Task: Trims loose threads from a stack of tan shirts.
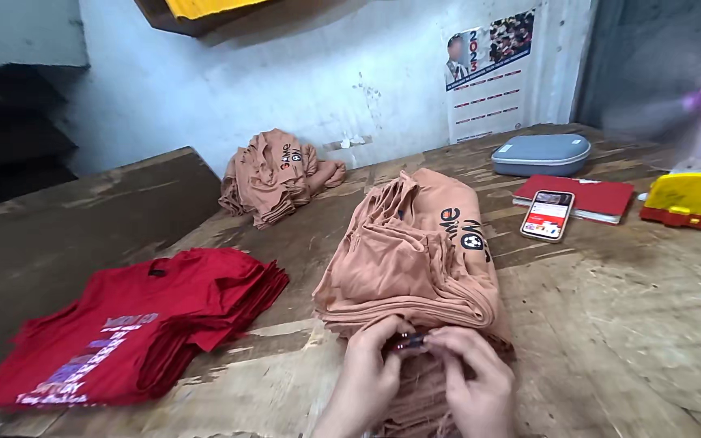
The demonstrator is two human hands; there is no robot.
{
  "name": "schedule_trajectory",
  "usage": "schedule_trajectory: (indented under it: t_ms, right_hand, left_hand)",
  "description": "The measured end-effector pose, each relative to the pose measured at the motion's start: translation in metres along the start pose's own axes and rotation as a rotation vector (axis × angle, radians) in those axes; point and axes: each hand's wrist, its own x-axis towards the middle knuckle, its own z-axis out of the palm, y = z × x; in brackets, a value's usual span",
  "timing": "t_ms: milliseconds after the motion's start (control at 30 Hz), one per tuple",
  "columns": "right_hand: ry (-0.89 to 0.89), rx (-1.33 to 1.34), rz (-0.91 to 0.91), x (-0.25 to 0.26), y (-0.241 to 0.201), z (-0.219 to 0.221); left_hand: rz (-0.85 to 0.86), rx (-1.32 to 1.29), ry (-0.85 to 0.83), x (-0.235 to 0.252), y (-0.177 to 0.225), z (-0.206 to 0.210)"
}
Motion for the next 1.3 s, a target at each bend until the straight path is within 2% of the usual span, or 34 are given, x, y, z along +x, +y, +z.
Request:
schedule_trajectory:
  t_ms: [67, 100, 133, 200, 267, 300, 367, 467, 600, 700, 833, 900, 933, 1000, 1033, 1100, 1200, 1233, 1300]
  right_hand:
    - [0.041, 0.175, 0.101, 0.01, 0.008, 0.008]
    - [-0.003, 0.197, 0.106, 0.013, 0.009, 0.008]
    - [-0.082, 0.16, 0.082, 0.014, 0.009, 0.006]
    - [-0.185, -0.092, -0.035, 0.009, 0.009, -0.004]
    - [-0.147, -0.267, -0.147, 0.002, 0.008, -0.02]
    - [-0.122, -0.269, -0.139, -0.002, 0.006, -0.03]
    - [-0.105, -0.249, -0.078, -0.01, -0.003, -0.051]
    - [-0.14, -0.132, 0.029, -0.022, -0.011, -0.067]
    - [-0.123, 0.006, 0.108, -0.03, -0.019, -0.064]
    - [-0.104, 0.043, 0.103, -0.029, -0.022, -0.055]
    - [-0.152, 0.037, 0.087, -0.025, -0.024, -0.052]
    - [-0.284, -0.018, 0.139, -0.023, -0.023, -0.063]
    - [-0.406, -0.098, 0.186, -0.021, -0.023, -0.073]
    - [-0.681, -0.329, 0.283, -0.016, -0.024, -0.091]
    - [-0.727, -0.396, 0.313, -0.014, -0.026, -0.094]
    - [-0.581, -0.44, 0.271, -0.013, -0.032, -0.089]
    - [-0.276, -0.404, 0.075, -0.017, -0.032, -0.055]
    - [-0.237, -0.426, 0.022, -0.02, -0.026, -0.045]
    - [-0.269, -0.427, 0.001, -0.025, -0.015, -0.042]
  left_hand:
    - [-0.096, -0.055, 0.0, 0.013, 0.003, -0.002]
    - [-0.131, -0.065, 0.0, 0.018, 0.003, -0.002]
    - [-0.151, -0.073, 0.002, 0.022, 0.003, -0.001]
    - [-0.181, -0.098, -0.003, 0.025, 0.002, 0.001]
    - [-0.188, -0.145, -0.022, 0.02, 0.0, 0.003]
    - [-0.168, -0.16, -0.027, 0.016, -0.001, 0.004]
    - [-0.093, -0.14, -0.018, 0.004, -0.005, 0.003]
    - [0.117, 0.062, 0.058, -0.014, -0.006, 0.002]
    - [0.456, 0.448, 0.229, -0.025, 0.009, 0.011]
    - [0.67, 0.623, 0.261, -0.022, 0.009, 0.018]
    - [0.776, 0.714, 0.218, -0.011, 0.01, 0.019]
    - [0.741, 0.669, 0.226, -0.008, 0.008, 0.017]
    - [0.691, 0.619, 0.232, -0.007, 0.008, 0.016]
    - [0.541, 0.519, 0.196, -0.002, 0.011, 0.011]
    - [0.458, 0.47, 0.147, 0.001, 0.012, 0.008]
    - [0.307, 0.412, 0.004, 0.008, 0.015, 0.004]
    - [0.139, 0.409, -0.217, 0.024, 0.021, 0.001]
    - [0.098, 0.434, -0.248, 0.029, 0.025, 0.001]
    - [0.072, 0.448, -0.251, 0.036, 0.032, -0.002]
